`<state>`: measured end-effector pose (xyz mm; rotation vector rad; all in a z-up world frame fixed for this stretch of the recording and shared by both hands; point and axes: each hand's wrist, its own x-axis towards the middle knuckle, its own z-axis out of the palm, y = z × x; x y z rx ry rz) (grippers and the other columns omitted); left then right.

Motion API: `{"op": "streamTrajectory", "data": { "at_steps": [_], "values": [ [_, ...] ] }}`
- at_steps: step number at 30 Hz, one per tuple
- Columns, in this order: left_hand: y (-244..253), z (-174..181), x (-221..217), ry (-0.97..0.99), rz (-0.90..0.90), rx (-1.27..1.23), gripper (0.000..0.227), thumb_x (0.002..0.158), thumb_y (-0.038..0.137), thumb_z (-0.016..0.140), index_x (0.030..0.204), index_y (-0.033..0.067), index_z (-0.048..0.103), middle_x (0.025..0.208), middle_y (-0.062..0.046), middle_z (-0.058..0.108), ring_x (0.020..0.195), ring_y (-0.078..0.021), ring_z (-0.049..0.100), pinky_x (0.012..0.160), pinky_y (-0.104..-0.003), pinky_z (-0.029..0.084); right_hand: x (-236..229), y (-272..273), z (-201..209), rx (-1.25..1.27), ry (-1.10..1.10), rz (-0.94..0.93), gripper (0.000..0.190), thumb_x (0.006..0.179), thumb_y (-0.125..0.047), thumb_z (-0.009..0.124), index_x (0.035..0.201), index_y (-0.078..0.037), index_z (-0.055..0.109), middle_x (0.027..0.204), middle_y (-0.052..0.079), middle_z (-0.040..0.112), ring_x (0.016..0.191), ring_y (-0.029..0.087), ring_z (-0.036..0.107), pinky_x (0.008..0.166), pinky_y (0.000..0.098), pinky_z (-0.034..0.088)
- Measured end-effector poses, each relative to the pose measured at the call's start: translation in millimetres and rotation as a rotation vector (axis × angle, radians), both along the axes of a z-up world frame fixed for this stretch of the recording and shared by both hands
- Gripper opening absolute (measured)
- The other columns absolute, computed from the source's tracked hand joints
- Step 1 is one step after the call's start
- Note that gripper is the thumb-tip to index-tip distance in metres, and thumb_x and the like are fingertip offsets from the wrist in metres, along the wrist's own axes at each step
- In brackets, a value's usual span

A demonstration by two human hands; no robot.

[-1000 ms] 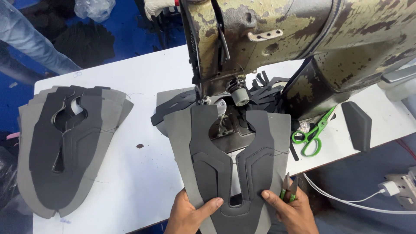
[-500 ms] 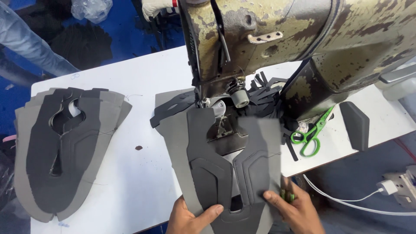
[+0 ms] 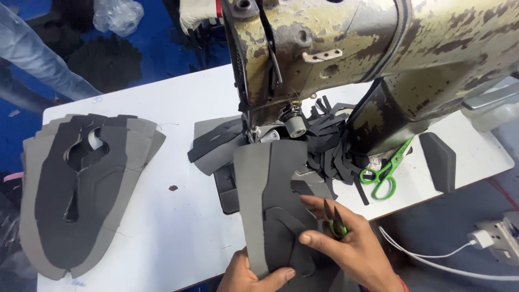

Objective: The person uses a sewing machine to stitch together pieces of dark gray material. They guide the material under the needle, sew along the edges, and use green-handled scissors to trim excess thread after each piece is completed.

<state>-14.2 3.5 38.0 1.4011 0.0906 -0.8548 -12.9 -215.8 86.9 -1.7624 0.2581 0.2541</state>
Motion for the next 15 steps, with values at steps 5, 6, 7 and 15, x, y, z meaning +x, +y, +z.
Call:
{"op": "streamTrajectory", "data": {
  "at_steps": [5, 6, 7, 15],
  "values": [
    [-1, -6, -1, -0.012, 0.009, -0.093, 0.064, 0.078, 0.004, 0.076, 0.139, -0.0041, 0.057, 0.125, -0.018, 0.075, 0.117, -0.0213, 0.075, 0.105, -0.038, 0.055, 1, 0, -15, 0.025, 0.072, -0.116, 0.051, 0.072, -0.013, 0.087, 0.120, -0.005, 0.076, 0.102, 0.007, 0.078, 0.090, 0.013, 0.069, 0.078, 0.0291, 0.057],
    [-1, -5, 0, -0.025, -0.013, -0.083, 0.063, 0.078, 0.005, 0.077, 0.138, -0.0042, 0.058, 0.123, -0.017, 0.076, 0.117, -0.0206, 0.075, 0.104, -0.038, 0.053, 1, 0, -17, -0.007, 0.047, -0.133, 0.048, 0.071, -0.012, 0.088, 0.117, -0.003, 0.077, 0.098, 0.005, 0.079, 0.086, 0.011, 0.070, 0.075, 0.0275, 0.057],
    [-1, -3, 3, -0.027, -0.015, -0.085, 0.063, 0.078, 0.005, 0.077, 0.138, -0.0042, 0.058, 0.123, -0.017, 0.076, 0.117, -0.0206, 0.075, 0.104, -0.038, 0.053, -1, -2, -23, -0.009, 0.045, -0.135, 0.048, 0.071, -0.012, 0.088, 0.117, -0.003, 0.077, 0.098, 0.005, 0.079, 0.086, 0.011, 0.070, 0.075, 0.0275, 0.057],
    [-4, 18, 30, -0.267, -0.063, 0.126, 0.060, 0.081, 0.020, 0.081, 0.136, 0.0054, 0.063, 0.116, -0.007, 0.079, 0.112, -0.0131, 0.074, 0.101, -0.029, 0.053, -2, 6, -28, 0.050, -0.163, -0.342, 0.032, 0.078, -0.003, 0.083, 0.108, 0.003, 0.074, 0.083, 0.003, 0.072, 0.074, 0.008, 0.064, 0.064, 0.0245, 0.053]
  ]
}}
